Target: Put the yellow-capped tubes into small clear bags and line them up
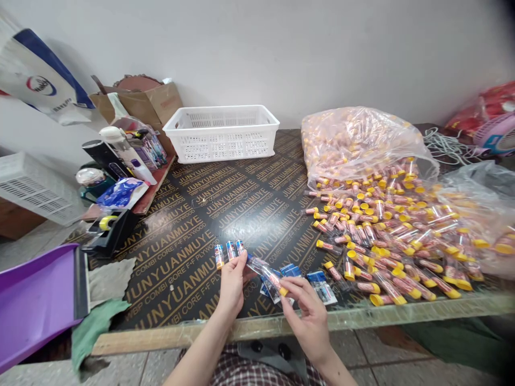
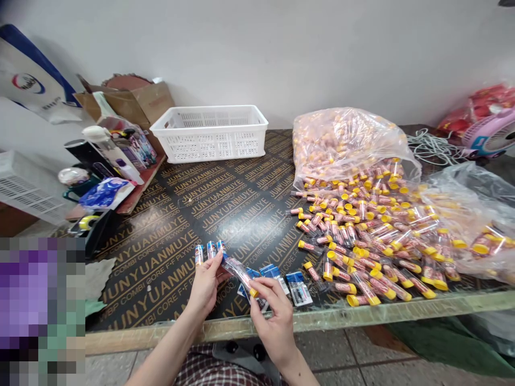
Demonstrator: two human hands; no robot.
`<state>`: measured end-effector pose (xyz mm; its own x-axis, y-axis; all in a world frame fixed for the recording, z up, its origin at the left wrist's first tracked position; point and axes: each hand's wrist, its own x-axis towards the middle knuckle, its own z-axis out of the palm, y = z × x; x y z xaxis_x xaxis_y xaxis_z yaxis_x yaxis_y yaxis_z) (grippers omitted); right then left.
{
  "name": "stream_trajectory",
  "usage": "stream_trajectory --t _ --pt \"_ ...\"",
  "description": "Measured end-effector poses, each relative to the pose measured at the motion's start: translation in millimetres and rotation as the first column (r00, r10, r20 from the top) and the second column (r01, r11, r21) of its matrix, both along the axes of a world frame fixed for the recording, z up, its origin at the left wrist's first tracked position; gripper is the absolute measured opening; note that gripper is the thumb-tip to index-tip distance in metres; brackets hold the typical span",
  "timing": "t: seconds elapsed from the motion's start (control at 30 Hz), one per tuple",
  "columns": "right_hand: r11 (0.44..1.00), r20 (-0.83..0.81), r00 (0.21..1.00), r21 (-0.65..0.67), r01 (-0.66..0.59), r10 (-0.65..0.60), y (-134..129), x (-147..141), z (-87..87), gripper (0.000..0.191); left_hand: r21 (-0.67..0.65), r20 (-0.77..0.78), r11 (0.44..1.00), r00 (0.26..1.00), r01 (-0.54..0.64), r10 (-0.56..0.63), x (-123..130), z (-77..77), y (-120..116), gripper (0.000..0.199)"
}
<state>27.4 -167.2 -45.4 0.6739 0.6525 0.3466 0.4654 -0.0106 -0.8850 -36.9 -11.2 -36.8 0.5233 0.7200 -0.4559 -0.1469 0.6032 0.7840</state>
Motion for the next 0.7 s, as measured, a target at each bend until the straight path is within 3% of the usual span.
stream_trajectory --t 0.1,0.23,0.4,0.6,0.7 --pt "0.996 -0.014 0.997 -0.040 -0.077 0.077 1.0 0.6 -1.2 0.032 0.016 0.040 0.996 0.995 0.089 -0.089 0.1 5.5 -4.1 0.033" --pt "0.996 0.065 0.995 -0.046 -0.078 0.081 3.0 4.8 -5.4 0.037 0.010 0.076 0.975 0.972 0.222 -0.223 -2.0 13.6 -7.6 0.033" --pt "0.999 0.180 0.983 -0.038 -0.031 0.037 6.0 12.5 -4.4 0.066 0.034 0.059 0.884 0.882 0.466 -0.467 -6.9 17.9 -14.4 0.037" --pt "0.961 0.108 0.955 -0.052 -0.272 0.276 5.3 20.0 1.6 0.084 0.024 0.032 0.842 0.841 0.539 -0.539 -8.5 21.3 -24.2 0.035" --pt "0.951 0.055 0.949 -0.021 -0.309 0.310 4.6 19.9 -0.4 0.083 0.011 0.032 0.839 0.839 0.543 -0.543 -9.1 22.4 -27.0 0.035"
